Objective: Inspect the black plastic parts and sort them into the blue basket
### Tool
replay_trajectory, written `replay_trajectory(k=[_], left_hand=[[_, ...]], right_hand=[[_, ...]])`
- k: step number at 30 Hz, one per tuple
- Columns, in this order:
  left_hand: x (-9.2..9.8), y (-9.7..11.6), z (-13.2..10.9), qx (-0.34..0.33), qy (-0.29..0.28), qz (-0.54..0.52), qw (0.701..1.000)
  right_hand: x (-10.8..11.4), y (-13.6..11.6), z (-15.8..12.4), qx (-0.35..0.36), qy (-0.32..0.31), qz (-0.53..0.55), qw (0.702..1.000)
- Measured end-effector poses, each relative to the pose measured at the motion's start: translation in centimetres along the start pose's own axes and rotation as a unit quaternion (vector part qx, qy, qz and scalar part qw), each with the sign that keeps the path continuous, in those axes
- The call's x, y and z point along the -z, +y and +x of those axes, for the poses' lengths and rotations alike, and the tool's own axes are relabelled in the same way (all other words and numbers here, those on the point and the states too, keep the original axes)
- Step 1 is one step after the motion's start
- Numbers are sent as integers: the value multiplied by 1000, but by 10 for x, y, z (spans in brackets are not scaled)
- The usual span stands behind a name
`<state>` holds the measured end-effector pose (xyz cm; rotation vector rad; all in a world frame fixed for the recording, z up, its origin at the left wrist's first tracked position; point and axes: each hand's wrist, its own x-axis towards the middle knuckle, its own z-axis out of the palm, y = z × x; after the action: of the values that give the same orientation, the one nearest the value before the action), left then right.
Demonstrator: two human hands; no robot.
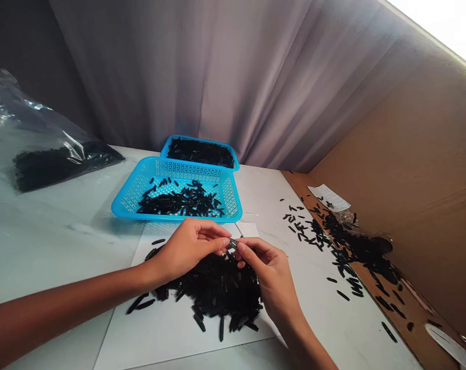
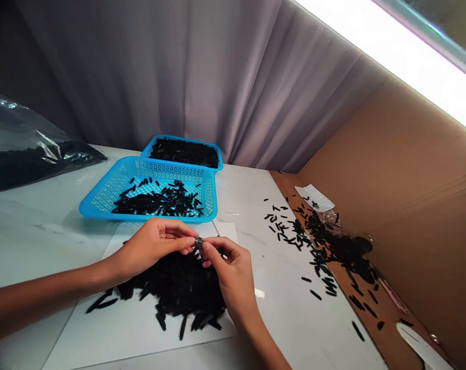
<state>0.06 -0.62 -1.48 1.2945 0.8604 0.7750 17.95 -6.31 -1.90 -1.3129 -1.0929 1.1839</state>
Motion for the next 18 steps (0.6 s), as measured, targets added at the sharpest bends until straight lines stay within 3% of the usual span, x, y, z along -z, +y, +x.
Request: replay_trajectory(k=[8,11,13,14,16,18], left_hand=[[-2,3,-2,-19,4,50,999],[1,5,-7,-127,27,146,981],[7,6,-11,-251,-15,219,943],[11,6,-12,-295,-66,242,922],[19,6,-15,-317,-168,261,896],[25,4,-15,-289,-219,258,895]], right_hand=[[-4,-1,0,-16,-16,15,1000],[-4,-2,-1,-26,-26,27,999],[-3,-3,-1,-35,-33,61,997],[-2,-4,-1,-43,-38,83,995],[-2,-7,-2,-68,-55,118,989],[-2,-10,-3,-91,-76,137,983]])
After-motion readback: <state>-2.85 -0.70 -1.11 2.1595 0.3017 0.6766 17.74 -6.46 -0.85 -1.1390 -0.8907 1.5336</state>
